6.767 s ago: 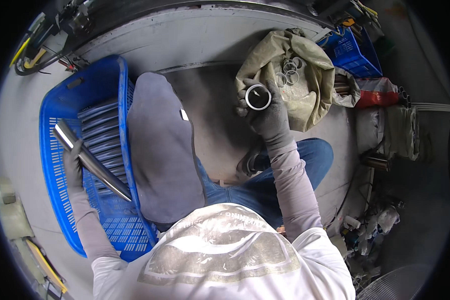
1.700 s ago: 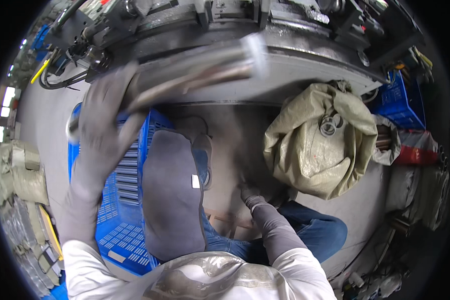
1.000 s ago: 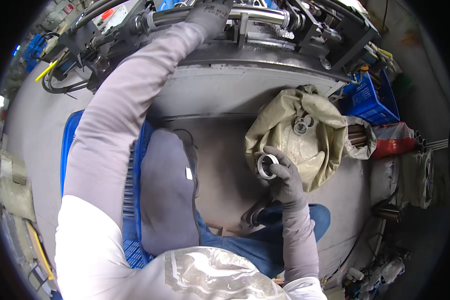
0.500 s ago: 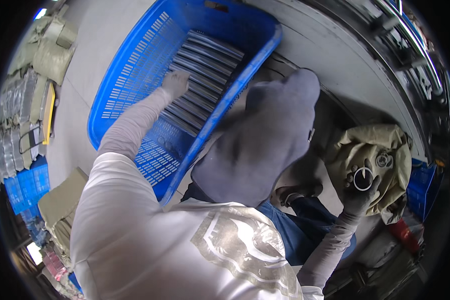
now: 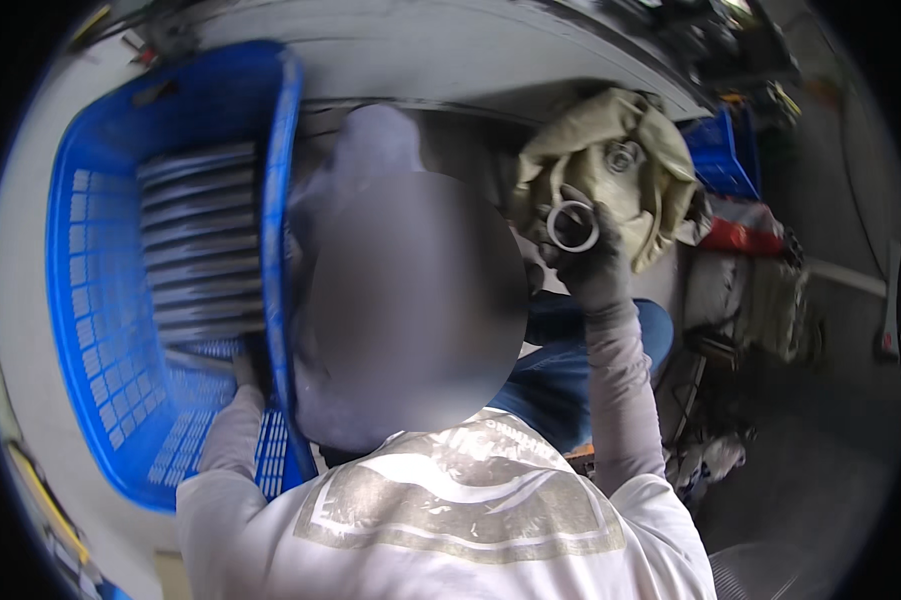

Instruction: Assembling metal rings onto metal tubes and placing them into a machine press in a workshop.

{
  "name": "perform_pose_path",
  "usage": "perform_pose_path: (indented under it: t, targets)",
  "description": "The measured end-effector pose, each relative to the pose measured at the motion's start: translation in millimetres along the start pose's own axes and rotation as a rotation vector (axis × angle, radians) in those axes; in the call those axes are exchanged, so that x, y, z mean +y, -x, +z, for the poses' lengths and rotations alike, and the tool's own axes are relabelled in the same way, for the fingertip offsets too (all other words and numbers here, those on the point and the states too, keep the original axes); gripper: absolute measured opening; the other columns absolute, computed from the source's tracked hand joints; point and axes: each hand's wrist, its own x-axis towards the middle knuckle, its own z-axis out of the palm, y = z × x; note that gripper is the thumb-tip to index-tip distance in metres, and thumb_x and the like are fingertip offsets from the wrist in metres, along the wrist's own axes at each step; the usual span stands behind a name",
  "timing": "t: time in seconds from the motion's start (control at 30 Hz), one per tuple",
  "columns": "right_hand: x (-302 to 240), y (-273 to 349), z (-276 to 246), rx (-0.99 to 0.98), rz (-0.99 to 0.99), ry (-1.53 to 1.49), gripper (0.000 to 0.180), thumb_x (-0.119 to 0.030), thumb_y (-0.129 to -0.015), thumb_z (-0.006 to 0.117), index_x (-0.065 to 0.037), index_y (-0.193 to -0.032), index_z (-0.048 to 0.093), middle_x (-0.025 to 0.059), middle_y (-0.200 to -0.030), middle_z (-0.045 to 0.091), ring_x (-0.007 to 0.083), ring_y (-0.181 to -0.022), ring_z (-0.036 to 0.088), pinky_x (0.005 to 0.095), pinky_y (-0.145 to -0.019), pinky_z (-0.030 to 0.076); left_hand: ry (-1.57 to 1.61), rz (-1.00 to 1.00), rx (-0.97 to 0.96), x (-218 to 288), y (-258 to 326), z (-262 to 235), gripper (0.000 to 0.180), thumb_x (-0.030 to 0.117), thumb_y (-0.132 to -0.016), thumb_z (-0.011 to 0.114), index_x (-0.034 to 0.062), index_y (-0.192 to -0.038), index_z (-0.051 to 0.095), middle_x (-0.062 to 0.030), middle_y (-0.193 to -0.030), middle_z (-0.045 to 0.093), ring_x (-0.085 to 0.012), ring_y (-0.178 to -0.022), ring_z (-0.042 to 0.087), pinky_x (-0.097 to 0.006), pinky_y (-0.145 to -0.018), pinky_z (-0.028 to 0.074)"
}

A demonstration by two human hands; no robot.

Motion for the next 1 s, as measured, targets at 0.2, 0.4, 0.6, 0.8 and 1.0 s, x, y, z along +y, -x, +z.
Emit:
perform_pose_path:
  t: [0.2, 0.4, 0.6, 0.8, 1.0]
  targets:
    - [2, -8, -26, 0.003, -0.173, 0.258, 0.060, -0.053, -0.109, 0.041, -0.008, -0.148, 0.052, 0.0143, -0.120, 0.068, 0.0243, -0.092, 0.066, 0.0350, -0.074, 0.054, 1.087, -0.511, -0.531, 83, -12, -17, 0.048, 0.029, -0.103, 0.053, 0.0096, -0.146, 0.053, -0.0152, -0.144, 0.061, -0.0342, -0.134, 0.057, -0.043, -0.109, 0.045]
    - [0, -2, -23, -0.405, 0.076, -0.351, 0.045, -0.004, -0.094, 0.070, 0.002, -0.136, 0.056, 0.0109, -0.116, 0.071, 0.0188, -0.104, 0.069, 0.0315, -0.082, 0.059, -0.253, 0.097, -0.138, 137, -35, -121, 0.048, 0.008, -0.097, 0.067, 0.0026, -0.143, 0.056, -0.0151, -0.137, 0.066, -0.0323, -0.118, 0.066, -0.039, -0.105, 0.050]
    - [17, -10, -45, -0.116, -0.173, 0.000, 0.035, -0.030, -0.104, 0.059, 0.000, -0.124, 0.061, 0.0129, -0.106, 0.070, 0.0204, -0.091, 0.067, 0.0347, -0.076, 0.058, 0.498, 0.192, 0.093, 380, -70, -218, 0.043, 0.022, -0.102, 0.065, -0.0039, -0.136, 0.056, -0.0081, -0.121, 0.067, -0.0150, -0.107, 0.064, -0.032, -0.094, 0.051]
    - [-13, 20, 18, -0.117, -0.167, -0.132, 0.025, -0.019, -0.098, 0.065, -0.005, -0.119, 0.065, 0.0074, -0.097, 0.068, 0.0207, -0.089, 0.067, 0.0359, -0.079, 0.057, -0.701, 1.057, 0.209, 641, -14, -168, 0.060, 0.015, -0.068, 0.077, 0.0113, -0.126, 0.063, -0.0105, -0.110, 0.059, -0.0307, -0.102, 0.061, -0.045, -0.088, 0.047]
    - [-4, 10, 7, 0.082, -1.107, 1.068, 0.034, -0.001, -0.094, 0.058, -0.002, -0.128, 0.066, 0.0116, -0.111, 0.073, 0.0230, -0.101, 0.073, 0.0327, -0.090, 0.056, -0.789, 1.161, 0.089, 711, -9, -55, 0.048, 0.024, -0.066, 0.081, 0.0117, -0.107, 0.059, -0.0084, -0.101, 0.060, -0.0276, -0.100, 0.062, -0.041, -0.085, 0.050]
